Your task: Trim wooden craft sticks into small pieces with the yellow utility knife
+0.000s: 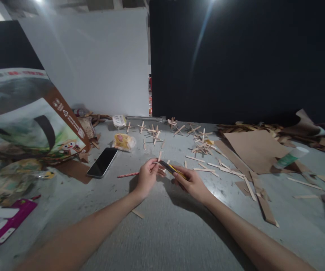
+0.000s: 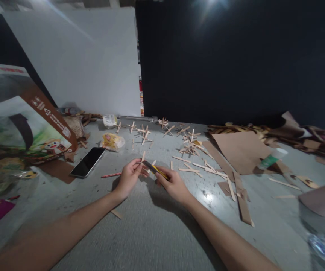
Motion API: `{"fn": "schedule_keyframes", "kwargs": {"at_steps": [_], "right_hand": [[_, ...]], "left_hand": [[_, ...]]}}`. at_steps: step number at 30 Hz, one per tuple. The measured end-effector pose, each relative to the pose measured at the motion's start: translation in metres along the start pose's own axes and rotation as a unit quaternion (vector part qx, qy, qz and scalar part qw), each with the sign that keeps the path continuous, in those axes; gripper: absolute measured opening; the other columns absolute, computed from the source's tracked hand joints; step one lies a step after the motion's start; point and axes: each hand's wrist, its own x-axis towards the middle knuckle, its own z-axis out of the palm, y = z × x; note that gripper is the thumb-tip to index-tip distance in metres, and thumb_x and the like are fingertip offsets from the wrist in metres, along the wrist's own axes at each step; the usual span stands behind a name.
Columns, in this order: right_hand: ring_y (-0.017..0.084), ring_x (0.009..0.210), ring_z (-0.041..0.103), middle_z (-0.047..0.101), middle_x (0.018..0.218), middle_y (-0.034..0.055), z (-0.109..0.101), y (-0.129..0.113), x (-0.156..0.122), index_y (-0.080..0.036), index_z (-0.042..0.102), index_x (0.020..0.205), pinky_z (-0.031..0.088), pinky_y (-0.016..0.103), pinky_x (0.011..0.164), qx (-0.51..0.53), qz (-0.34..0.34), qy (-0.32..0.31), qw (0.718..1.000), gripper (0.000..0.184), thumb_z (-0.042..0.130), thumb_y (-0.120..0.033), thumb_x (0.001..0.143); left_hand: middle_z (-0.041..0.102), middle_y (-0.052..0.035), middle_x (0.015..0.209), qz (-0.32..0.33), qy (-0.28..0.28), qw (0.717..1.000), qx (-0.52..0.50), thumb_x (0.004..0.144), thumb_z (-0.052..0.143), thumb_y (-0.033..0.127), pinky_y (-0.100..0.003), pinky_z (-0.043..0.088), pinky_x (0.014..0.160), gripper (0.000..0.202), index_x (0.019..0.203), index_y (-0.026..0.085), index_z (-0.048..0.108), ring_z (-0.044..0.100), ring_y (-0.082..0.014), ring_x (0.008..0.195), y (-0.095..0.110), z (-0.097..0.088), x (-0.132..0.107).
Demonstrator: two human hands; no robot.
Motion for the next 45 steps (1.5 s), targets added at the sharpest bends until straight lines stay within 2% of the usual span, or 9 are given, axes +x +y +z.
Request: {"fn": "schedule_keyframes", "kwargs": {"at_steps": [5,11,14,17,21,27,34,41,45], "right_hand": [[0.012,0.051,0.043,0.059,0.063,-0.0007,0.0010,-0.0009,0.0002,-0.009,0.067,0.138,0.031,0.024,0.048,0.007,0.012,0.020,1.000,0.072,0.062,-0.065,0.092],[0.012,0.051,0.035,0.041,0.056,-0.0087,0.0036,-0.0041,-0.0028,-0.011,0.063,0.136,0.024,0.024,0.049,0.031,0.010,0.035,0.999,0.073,0.064,-0.068,0.090],[0.011,0.050,0.033,0.040,0.056,-0.0094,0.0041,-0.0036,-0.0044,-0.014,0.063,0.134,0.023,0.024,0.048,0.036,0.005,0.053,0.998,0.070,0.067,-0.067,0.089],[0.011,0.047,0.035,0.043,0.054,-0.0089,0.0026,-0.0011,-0.0027,-0.016,0.065,0.125,0.024,0.024,0.046,0.048,0.000,0.097,0.994,0.065,0.068,-0.069,0.086],[0.010,0.039,0.029,0.041,0.050,-0.0100,-0.0007,0.0011,0.0025,-0.018,0.064,0.109,0.022,0.024,0.039,0.098,0.029,0.161,0.982,0.065,0.064,-0.077,0.082],[0.010,0.040,0.034,0.044,0.051,-0.0086,0.0020,-0.0027,0.0011,-0.018,0.066,0.107,0.022,0.023,0.040,0.065,0.008,0.123,0.990,0.062,0.064,-0.076,0.085],[0.010,0.040,0.034,0.045,0.052,-0.0087,0.0036,-0.0024,0.0016,-0.018,0.064,0.108,0.022,0.024,0.039,0.073,0.018,0.122,0.990,0.066,0.062,-0.079,0.084],[0.010,0.039,0.035,0.049,0.054,-0.0081,0.0025,-0.0002,0.0015,-0.019,0.062,0.110,0.025,0.024,0.039,0.063,0.018,0.127,0.990,0.063,0.060,-0.077,0.087],[0.013,0.046,0.043,0.054,0.060,-0.0047,0.0008,0.0015,0.0030,-0.019,0.064,0.109,0.034,0.026,0.046,0.008,0.008,0.142,0.990,0.056,0.059,-0.071,0.090]], "left_hand": [[0.078,-0.0058,0.081,0.009,0.003,1.000,-0.002,0.089,0.075,0.040,-0.029,0.061,0.064,0.028,0.104,0.018,0.067,0.076,-0.0195,0.066,-0.0041,0.0008,0.0001],[0.076,-0.0022,0.078,-0.002,0.017,1.000,0.020,0.095,0.066,0.034,-0.030,0.061,0.063,0.021,0.114,0.023,0.064,0.075,-0.0199,0.064,-0.0016,0.0023,-0.0029],[0.074,0.0002,0.077,-0.003,0.023,0.999,0.049,0.097,0.062,0.030,-0.027,0.058,0.060,0.022,0.118,0.024,0.063,0.072,-0.0172,0.061,0.0022,0.0031,-0.0049],[0.072,0.0019,0.076,-0.002,0.047,0.996,0.080,0.098,0.060,0.027,-0.023,0.054,0.055,0.019,0.116,0.024,0.063,0.069,-0.0136,0.055,0.0033,0.0028,-0.0053],[0.071,0.0027,0.074,-0.014,0.081,0.993,0.081,0.099,0.061,0.030,-0.021,0.049,0.047,0.017,0.114,0.021,0.060,0.067,-0.0122,0.050,0.0020,0.0021,-0.0034],[0.076,-0.0010,0.078,-0.011,0.055,0.997,0.048,0.094,0.070,0.036,-0.024,0.056,0.055,0.019,0.093,0.021,0.058,0.071,-0.0140,0.054,0.0027,0.0028,-0.0015],[0.069,-0.0006,0.066,-0.001,0.037,0.998,0.059,0.081,0.077,0.053,-0.026,0.052,0.056,0.037,0.085,0.018,0.068,0.066,-0.0146,0.053,0.0032,0.0033,-0.0011],[0.064,0.0016,0.060,0.013,0.033,0.997,0.072,0.079,0.076,0.054,-0.025,0.047,0.055,0.037,0.084,0.018,0.068,0.061,-0.0140,0.053,0.0027,0.0036,-0.0018],[0.067,0.0019,0.063,0.005,0.043,0.997,0.062,0.077,0.079,0.051,-0.024,0.046,0.054,0.036,0.089,0.020,0.063,0.062,-0.0143,0.053,0.0032,0.0034,-0.0032]]}}
